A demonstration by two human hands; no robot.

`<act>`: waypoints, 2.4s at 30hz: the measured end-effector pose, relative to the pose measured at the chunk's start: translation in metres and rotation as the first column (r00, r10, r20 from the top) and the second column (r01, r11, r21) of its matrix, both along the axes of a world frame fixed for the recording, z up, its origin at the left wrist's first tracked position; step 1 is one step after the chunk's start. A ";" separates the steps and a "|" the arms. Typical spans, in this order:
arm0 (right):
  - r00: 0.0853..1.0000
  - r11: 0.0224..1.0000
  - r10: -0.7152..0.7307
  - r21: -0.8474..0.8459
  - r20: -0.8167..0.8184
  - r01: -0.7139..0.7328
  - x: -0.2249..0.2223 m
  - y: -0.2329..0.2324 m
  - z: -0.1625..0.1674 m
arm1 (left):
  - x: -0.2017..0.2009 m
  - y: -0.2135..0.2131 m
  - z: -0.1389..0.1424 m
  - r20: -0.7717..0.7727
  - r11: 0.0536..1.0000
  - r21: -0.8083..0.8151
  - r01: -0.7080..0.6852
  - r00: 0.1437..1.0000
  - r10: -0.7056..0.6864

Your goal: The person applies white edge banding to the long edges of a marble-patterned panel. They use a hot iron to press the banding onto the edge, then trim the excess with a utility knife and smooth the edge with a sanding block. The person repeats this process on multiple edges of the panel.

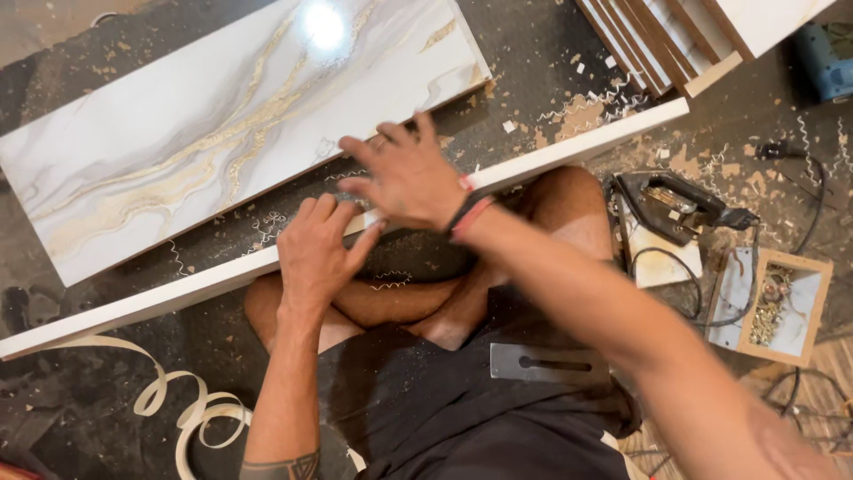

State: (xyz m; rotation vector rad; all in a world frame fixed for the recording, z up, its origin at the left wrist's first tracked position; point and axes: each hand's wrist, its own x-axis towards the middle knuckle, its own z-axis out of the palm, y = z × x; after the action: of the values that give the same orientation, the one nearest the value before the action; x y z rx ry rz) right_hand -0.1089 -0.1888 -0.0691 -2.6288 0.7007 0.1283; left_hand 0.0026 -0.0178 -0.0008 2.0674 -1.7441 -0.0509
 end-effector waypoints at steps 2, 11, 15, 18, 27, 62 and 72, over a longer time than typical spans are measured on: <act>0.983 0.956 0.041 -0.294 0.180 0.014 -0.046 -0.035 0.012 | 0.000 0.001 0.001 -0.012 0.999 -0.052 0.001 1.000 -0.001; 0.943 0.947 -0.321 0.026 0.085 0.320 -0.254 -0.190 0.042 | -0.001 -0.013 0.013 -0.130 0.978 0.207 0.022 0.992 0.005; 0.833 0.818 -0.501 0.443 0.235 0.367 -0.262 -0.185 0.037 | -0.037 -0.078 0.000 -0.278 0.807 0.589 -0.047 0.925 0.257; 0.859 0.883 -0.383 0.408 0.340 0.232 -0.260 -0.180 0.037 | -0.101 -0.144 -0.015 -0.399 0.906 0.422 0.029 0.904 0.157; 0.860 0.792 -0.503 0.354 -0.081 0.497 -0.249 -0.197 0.041 | -0.185 -0.255 -0.048 -0.390 0.863 0.493 0.113 0.915 0.102; 0.549 0.558 -0.812 0.540 0.198 0.630 -0.231 -0.204 0.036 | -0.114 -0.137 -0.004 -0.205 0.979 -0.095 0.180 0.959 -0.196; 0.774 0.800 -0.599 0.136 0.206 0.584 -0.229 -0.201 0.050 | -0.170 -0.191 -0.041 -0.072 0.957 -0.021 0.289 0.954 -0.290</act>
State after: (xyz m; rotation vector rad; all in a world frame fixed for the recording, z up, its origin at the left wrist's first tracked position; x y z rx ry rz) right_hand -0.3378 -0.3896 -0.0195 -2.1782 1.3664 -0.3426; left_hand -0.1674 -0.2090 -0.0417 1.7627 -1.9823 -0.2036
